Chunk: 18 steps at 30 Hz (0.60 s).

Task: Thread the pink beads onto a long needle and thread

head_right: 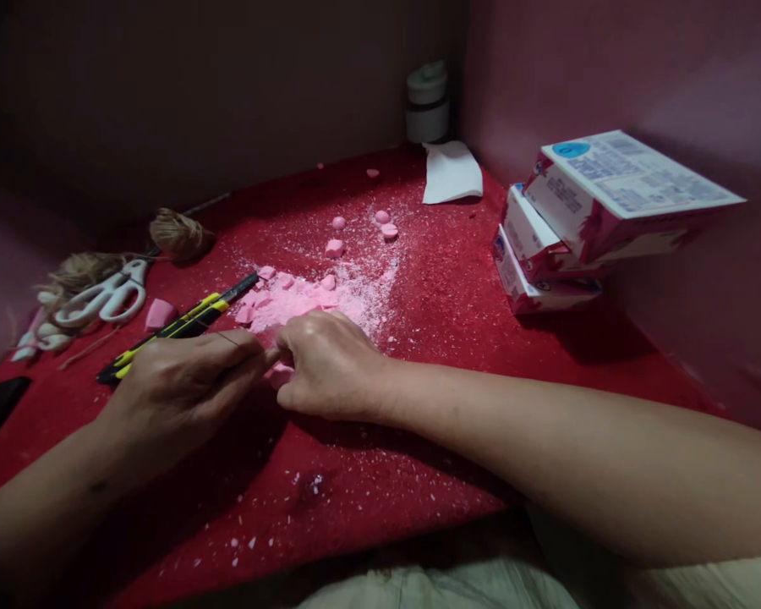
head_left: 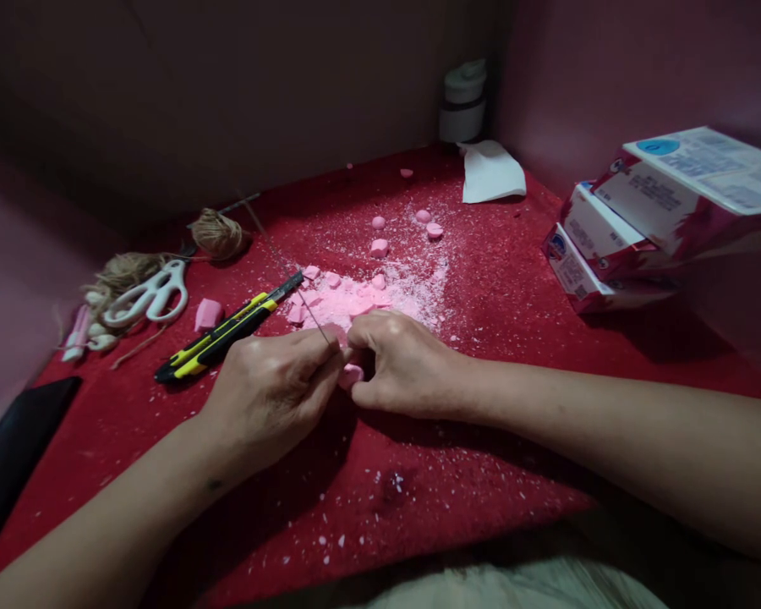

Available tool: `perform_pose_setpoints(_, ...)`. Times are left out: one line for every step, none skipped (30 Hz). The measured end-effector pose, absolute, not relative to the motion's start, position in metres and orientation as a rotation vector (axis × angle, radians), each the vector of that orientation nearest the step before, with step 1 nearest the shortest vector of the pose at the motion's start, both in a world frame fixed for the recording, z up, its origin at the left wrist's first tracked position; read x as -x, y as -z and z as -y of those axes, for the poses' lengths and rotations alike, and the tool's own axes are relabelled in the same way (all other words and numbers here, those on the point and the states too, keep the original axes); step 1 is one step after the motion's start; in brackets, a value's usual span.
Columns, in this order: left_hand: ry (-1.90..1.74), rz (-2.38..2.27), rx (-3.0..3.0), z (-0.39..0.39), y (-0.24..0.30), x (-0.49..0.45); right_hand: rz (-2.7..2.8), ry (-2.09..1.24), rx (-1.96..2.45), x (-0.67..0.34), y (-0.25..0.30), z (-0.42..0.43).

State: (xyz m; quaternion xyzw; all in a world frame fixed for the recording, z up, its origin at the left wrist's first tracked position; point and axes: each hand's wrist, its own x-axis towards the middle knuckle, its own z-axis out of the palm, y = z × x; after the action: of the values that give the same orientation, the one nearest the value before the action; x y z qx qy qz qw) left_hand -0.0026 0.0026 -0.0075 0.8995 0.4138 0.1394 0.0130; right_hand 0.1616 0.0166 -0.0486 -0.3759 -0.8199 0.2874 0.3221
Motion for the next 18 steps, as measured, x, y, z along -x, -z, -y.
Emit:
perform_pose_setpoints(-0.437, -1.287, -2.783, -0.001, 0.006, 0.003, 2.154, -0.755, 0.995, -0.162, 0.049, -0.016)
perform_pose_setpoints(-0.434, -1.279, -2.752, 0.001, 0.006, 0.002, 2.153, -0.755, 1.001, -0.162, 0.049, -0.016)
perform_pose_setpoints(-0.432, -1.266, -2.716, 0.003, 0.005, 0.002, 2.153, -0.755, 1.0, -0.162, 0.05, -0.016)
perform_pose_setpoints(-0.424, -1.251, -2.681, 0.005, 0.004, 0.001, 2.153, -0.755, 0.989, -0.162, 0.05, -0.016)
perform_pose_setpoints(-0.415, -1.236, -2.647, 0.006, 0.004, 0.0, 2.151, -0.758, 0.973, -0.162, 0.051, -0.016)
perform_pose_setpoints(-0.407, -1.222, -2.616, 0.007, 0.004, -0.001, 2.148, -0.76, 0.957, -0.162, 0.051, -0.017)
perform_pose_setpoints(-0.401, -1.212, -2.591, 0.007, 0.005, -0.002, 2.145, -0.761, 0.943, -0.162, 0.051, -0.017)
perform_pose_setpoints(-0.407, -1.201, -2.572, 0.006, 0.006, -0.002, 2.144, -0.76, 0.933, -0.162, 0.051, -0.017)
perform_pose_setpoints(-0.421, -1.193, -2.559, 0.005, 0.007, -0.003, 2.146, -0.756, 0.925, -0.162, 0.051, -0.018)
perform_pose_setpoints(-0.433, -1.192, -2.558, 0.003, 0.007, -0.003, 2.151, -0.749, 0.922, -0.162, 0.051, -0.018)
perform_pose_setpoints(-0.448, -1.196, -2.575, 0.001, 0.008, -0.003, 2.155, -0.741, 0.921, -0.162, 0.051, -0.018)
perform_pose_setpoints(-0.462, -1.206, -2.609, -0.002, 0.009, -0.002, 2.159, -0.734, 0.921, -0.162, 0.051, -0.018)
perform_pose_setpoints(-0.473, -1.221, -2.653, -0.003, 0.009, -0.001, 2.161, -0.729, 0.925, -0.162, 0.051, -0.018)
perform_pose_setpoints(-0.48, -1.239, -2.701, -0.004, 0.008, 0.0, 2.163, -0.727, 0.936, -0.162, 0.051, -0.017)
perform_pose_setpoints(-0.481, -1.258, -2.742, -0.005, 0.008, 0.001, 2.163, -0.724, 0.954, -0.161, 0.051, -0.017)
perform_pose_setpoints(-0.472, -1.27, -2.768, -0.004, 0.007, 0.003, 2.163, -0.724, 0.975, -0.161, 0.051, -0.017)
perform_pose_setpoints(-0.467, -1.277, -2.776, -0.003, 0.006, 0.004, 2.163, -0.723, 0.997, -0.161, 0.051, -0.016)
perform_pose_setpoints(-0.464, -1.28, -2.768, -0.001, 0.005, 0.005, 2.167, -0.724, 1.014, -0.161, 0.051, -0.016)
